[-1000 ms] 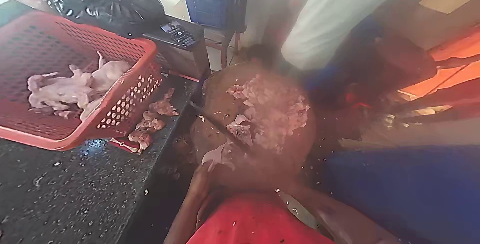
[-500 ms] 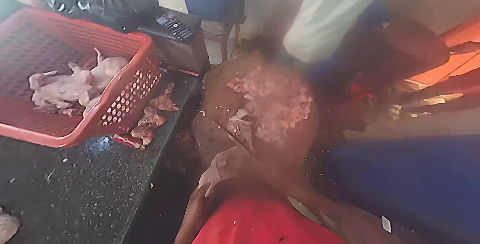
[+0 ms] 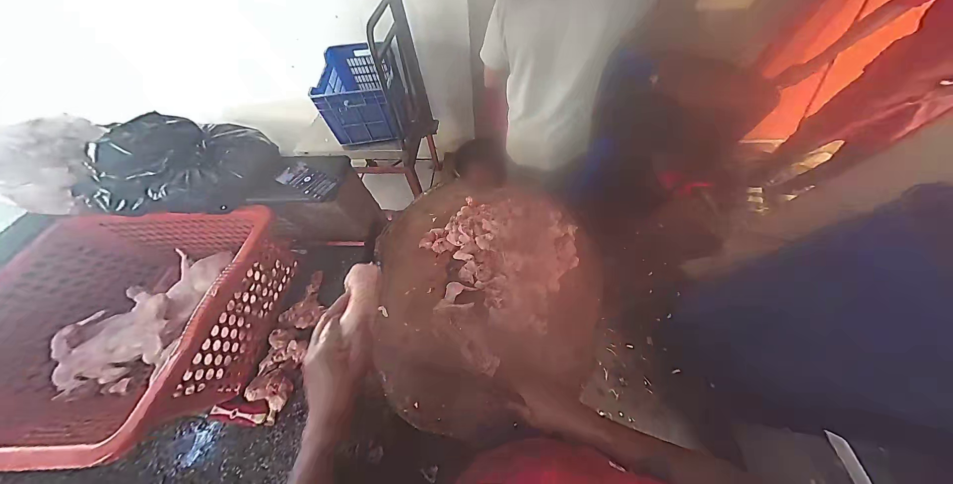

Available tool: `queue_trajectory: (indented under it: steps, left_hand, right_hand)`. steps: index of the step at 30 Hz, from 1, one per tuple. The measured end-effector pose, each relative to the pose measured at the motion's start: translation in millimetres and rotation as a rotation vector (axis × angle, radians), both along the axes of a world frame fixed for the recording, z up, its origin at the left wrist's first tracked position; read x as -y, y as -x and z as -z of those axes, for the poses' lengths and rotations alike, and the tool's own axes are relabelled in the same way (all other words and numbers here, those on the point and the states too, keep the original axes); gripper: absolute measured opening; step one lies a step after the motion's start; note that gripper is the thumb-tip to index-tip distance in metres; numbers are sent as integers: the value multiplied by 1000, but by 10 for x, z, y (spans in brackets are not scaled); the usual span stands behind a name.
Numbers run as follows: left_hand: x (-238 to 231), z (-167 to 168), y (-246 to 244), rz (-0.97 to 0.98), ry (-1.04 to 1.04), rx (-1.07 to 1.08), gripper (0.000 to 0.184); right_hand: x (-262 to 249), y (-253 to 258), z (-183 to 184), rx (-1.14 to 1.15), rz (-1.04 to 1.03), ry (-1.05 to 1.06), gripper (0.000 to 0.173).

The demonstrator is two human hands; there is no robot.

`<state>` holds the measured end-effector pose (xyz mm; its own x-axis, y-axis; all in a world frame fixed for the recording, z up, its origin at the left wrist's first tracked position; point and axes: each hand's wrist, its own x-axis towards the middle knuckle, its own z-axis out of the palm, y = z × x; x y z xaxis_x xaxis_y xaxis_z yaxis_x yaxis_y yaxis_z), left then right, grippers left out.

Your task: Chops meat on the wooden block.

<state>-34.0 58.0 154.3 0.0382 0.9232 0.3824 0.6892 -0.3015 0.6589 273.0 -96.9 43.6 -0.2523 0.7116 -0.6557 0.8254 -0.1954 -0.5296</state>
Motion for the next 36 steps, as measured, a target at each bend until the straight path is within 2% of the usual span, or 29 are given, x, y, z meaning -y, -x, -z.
queue_trajectory:
  steps: [1,3,6,8,12,14,18,21,23,26,29,31,34,36]
  left_hand:
    - [-172,105,-125,38,-2,-111,40]
    - [-391,360,-350,112,207,-253,40]
    - [-498,646,-732,220,503,-215,47]
    - [-536,816,-957,323,581,-300,44]
    - [-546,810,-1356,224,703,-465,59]
    - [-585,987,-1411,153,699,-552,68]
    - [-429,836,-1459,266,758,-658,55]
    - [-198,321,-1395,291,659,-458,53]
    - [46,12,-1210,273,481,-231,51]
    - [275,-110,-843,205,197,153,43]
    - [418,208,-491,92,151,384,36]
    - [515,673,-307,-24,265,323,37]
    - [773,1402,-110,-158,614,140,45]
    - [962,1594,-97,-200,779,180,53]
  right_hand:
    - [27,-26,-5,-13,-45,-21,52]
    - [147,-69,23,-44,-123,-38,51]
    - [227,-100,29,-48,-157,-8,39]
    - [220,-113,65,7,-223,32,37]
    - [173,-97,95,57,-281,42,35]
    - [134,-93,166,50,-309,43,35]
    - [61,-157,247,0,-283,39,35]
    - [-42,-193,272,-121,-211,9,37]
    - [-44,-210,163,-229,-106,12,42]
    - [14,-268,92,-291,160,38,49]
    - [36,-264,251,-310,508,43,49]
    - [-72,-251,255,-235,596,-40,50]
    - [-308,-176,-164,-268,553,-231,51]
    - [-451,-65,-690,-510,554,-383,55]
